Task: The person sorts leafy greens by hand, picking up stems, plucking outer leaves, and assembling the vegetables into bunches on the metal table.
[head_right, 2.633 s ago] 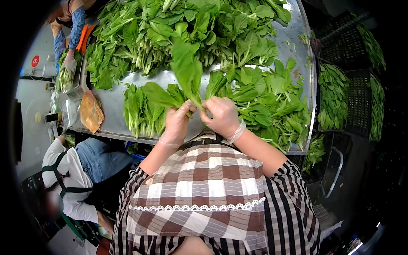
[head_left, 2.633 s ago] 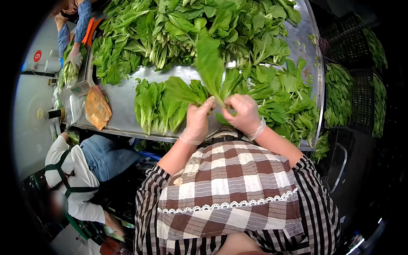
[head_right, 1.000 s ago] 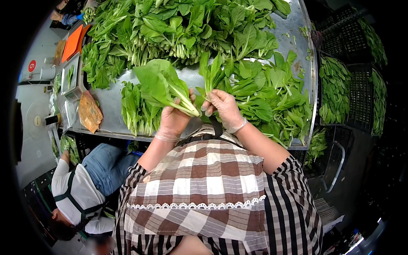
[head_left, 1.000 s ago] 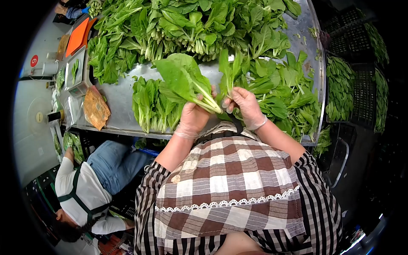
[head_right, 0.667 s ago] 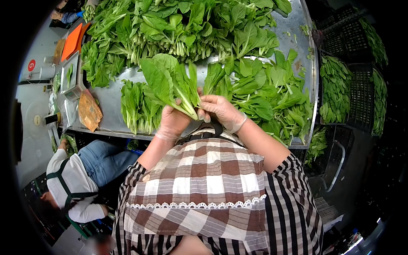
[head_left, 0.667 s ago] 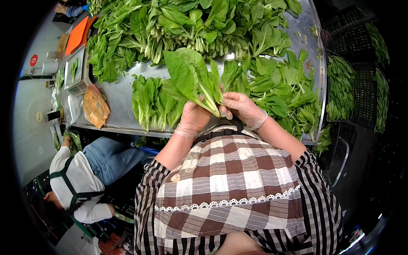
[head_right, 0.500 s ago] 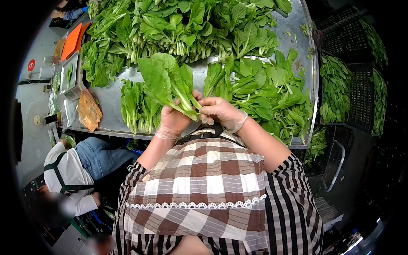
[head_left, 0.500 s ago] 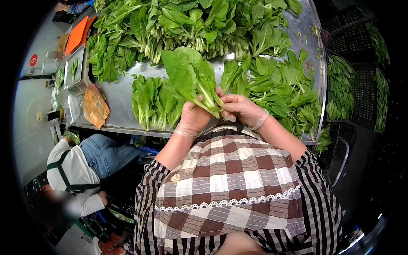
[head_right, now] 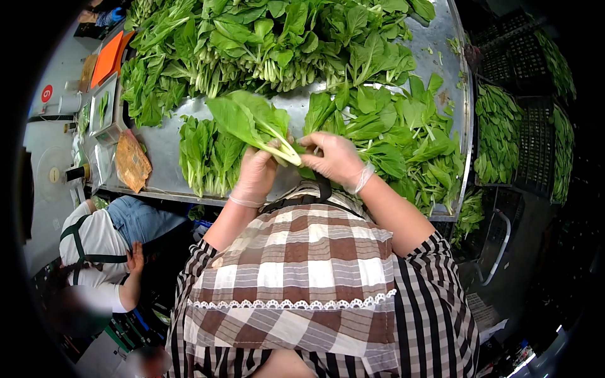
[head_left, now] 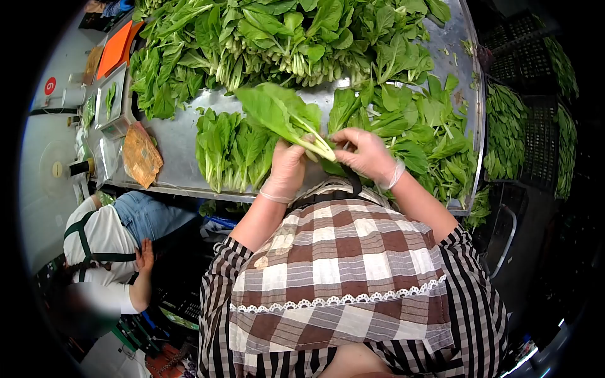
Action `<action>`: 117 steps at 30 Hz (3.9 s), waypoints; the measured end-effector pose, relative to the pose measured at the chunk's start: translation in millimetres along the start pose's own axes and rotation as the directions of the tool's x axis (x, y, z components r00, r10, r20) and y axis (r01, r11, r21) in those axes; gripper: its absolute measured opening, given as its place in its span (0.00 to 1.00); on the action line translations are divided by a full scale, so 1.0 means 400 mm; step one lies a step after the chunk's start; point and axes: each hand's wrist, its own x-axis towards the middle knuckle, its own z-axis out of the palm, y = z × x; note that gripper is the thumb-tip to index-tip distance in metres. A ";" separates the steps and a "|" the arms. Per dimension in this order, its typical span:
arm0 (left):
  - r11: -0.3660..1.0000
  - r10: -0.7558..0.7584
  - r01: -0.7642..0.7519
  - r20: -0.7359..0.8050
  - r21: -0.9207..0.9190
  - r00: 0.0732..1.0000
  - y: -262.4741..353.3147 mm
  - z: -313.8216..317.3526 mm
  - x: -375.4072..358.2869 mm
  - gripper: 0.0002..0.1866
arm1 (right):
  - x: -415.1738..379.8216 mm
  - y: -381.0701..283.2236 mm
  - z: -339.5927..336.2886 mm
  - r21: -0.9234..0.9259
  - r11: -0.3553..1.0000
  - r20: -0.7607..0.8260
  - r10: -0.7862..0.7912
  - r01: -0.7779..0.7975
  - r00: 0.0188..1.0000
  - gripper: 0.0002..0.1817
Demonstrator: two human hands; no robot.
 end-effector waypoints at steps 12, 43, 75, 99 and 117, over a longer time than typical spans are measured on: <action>0.961 0.011 0.010 -0.074 0.278 0.997 0.016 0.005 -0.028 0.17 | -0.010 -0.016 0.057 0.593 0.713 0.305 0.230 -0.373 0.924 0.13; 0.918 0.264 -0.177 -0.214 0.355 0.940 0.003 -0.085 0.001 0.24 | 0.060 -0.025 0.109 -0.029 0.987 0.306 -0.142 0.159 0.941 0.15; -0.561 0.405 0.082 0.187 0.823 0.895 0.052 -0.306 -0.004 0.47 | -0.002 0.220 -0.016 -0.555 0.797 0.071 -0.241 0.239 0.968 0.13; -0.371 0.362 0.086 0.059 0.924 0.930 0.232 -0.324 -0.008 0.47 | 0.064 0.161 0.097 0.041 0.999 -0.095 -0.008 0.012 0.995 0.10; 0.960 -0.252 0.234 0.108 0.156 0.962 0.044 0.012 0.037 0.18 | 0.023 0.062 0.058 0.768 0.510 0.429 0.041 -0.388 0.902 0.06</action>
